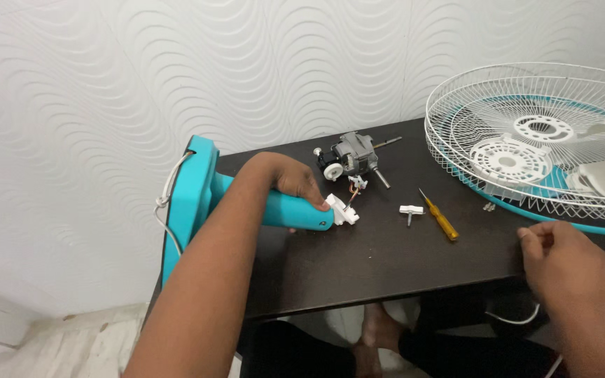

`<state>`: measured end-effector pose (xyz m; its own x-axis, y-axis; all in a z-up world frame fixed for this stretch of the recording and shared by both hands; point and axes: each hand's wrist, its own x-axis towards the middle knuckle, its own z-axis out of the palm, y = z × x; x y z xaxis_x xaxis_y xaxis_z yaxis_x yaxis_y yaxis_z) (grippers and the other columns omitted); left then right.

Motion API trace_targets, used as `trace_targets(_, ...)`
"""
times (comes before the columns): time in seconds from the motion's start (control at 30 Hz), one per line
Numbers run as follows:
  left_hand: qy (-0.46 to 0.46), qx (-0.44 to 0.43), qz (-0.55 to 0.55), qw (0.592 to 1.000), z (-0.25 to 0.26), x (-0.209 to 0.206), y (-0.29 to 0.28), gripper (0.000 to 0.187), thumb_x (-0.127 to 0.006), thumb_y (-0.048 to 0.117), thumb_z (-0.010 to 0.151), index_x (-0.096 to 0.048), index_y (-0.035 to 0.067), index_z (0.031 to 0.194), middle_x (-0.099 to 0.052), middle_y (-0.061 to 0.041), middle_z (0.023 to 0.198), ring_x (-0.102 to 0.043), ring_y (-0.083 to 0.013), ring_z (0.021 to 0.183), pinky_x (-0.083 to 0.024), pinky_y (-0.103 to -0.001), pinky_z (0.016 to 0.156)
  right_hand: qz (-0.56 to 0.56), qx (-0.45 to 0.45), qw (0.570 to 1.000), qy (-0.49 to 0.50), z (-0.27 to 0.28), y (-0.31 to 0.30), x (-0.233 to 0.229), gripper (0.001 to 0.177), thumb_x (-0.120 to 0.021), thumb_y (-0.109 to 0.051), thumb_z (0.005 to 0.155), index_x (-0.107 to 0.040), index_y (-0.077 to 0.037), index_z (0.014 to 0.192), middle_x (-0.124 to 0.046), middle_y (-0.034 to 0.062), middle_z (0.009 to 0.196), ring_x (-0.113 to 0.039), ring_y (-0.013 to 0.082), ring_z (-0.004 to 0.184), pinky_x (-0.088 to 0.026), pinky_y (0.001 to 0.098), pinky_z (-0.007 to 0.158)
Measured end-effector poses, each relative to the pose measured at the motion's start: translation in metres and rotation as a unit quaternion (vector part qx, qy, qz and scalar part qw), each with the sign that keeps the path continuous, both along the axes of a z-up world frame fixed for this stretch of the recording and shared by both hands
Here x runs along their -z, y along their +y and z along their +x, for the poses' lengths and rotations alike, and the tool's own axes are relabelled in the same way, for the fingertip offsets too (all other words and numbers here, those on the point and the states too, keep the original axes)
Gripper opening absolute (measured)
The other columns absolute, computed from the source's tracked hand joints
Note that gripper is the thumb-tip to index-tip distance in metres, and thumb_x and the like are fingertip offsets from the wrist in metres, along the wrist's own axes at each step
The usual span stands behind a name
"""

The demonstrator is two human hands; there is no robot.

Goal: The person assembles a teal table fan by hand, attaching the motor housing to the base, connecting wires, and securing components with a screwdriver. The person then attaches the fan blade hub to the motor shaft.

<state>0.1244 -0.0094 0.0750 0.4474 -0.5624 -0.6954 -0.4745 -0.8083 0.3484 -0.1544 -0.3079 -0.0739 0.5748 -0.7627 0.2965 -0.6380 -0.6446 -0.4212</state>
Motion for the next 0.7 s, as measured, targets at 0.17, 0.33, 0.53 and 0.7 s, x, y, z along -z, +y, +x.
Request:
trace_targets(0.17,0.043,-0.035,0.011,0.998,0.006,0.002,-0.002,0.053,-0.075,0.047,0.086,-0.078,-0.001,0.109,-0.080,-0.018,0.095,-0.077,-0.0265,0.080,-0.063,-0.043,0.080,0.135,-0.018,0.980,-0.145,0.005,0.057,-0.017,0.023,-0.073,-0.024,0.100,-0.072,-0.002,0.109,-0.075,0.0130,0.091,-0.073,0.0212,0.078,-0.060,0.0359,0.070)
trace_targets(0.33,0.086,-0.028,0.020,0.996,0.020,0.007,-0.006,0.056,-0.074,0.047,0.085,-0.076,0.003,0.119,-0.080,-0.018,0.102,-0.078,-0.0278,0.085,-0.063,-0.043,0.082,0.123,-0.270,0.919,-0.260,0.049,0.155,-0.025,0.012,-0.072,-0.013,0.088,-0.073,-0.005,0.096,-0.077,0.0074,0.082,-0.077,0.0136,0.072,-0.063,0.0273,0.067)
trace_targets(0.53,0.157,-0.054,0.025,0.986,0.031,0.012,-0.006,0.055,-0.074,0.045,0.086,-0.072,0.009,0.127,-0.078,-0.016,0.111,-0.076,-0.0286,0.091,-0.063,-0.046,0.085,0.209,-0.366,0.858,-0.293,0.112,0.204,-0.050,0.018,-0.075,-0.009,0.083,-0.075,-0.003,0.100,-0.077,0.0063,0.081,-0.075,0.0125,0.069,-0.060,0.0263,0.065)
trace_targets(0.7,0.180,-0.094,0.038,0.978,0.032,0.014,-0.005,0.056,-0.076,0.045,0.084,-0.072,0.006,0.124,-0.077,-0.018,0.111,-0.076,-0.0314,0.091,-0.063,-0.049,0.083,0.230,-0.330,0.869,-0.287,0.112,0.204,-0.043,0.022,-0.077,-0.009,0.080,-0.073,-0.002,0.101,-0.078,0.0067,0.079,-0.074,0.0135,0.066,-0.059,0.0276,0.066)
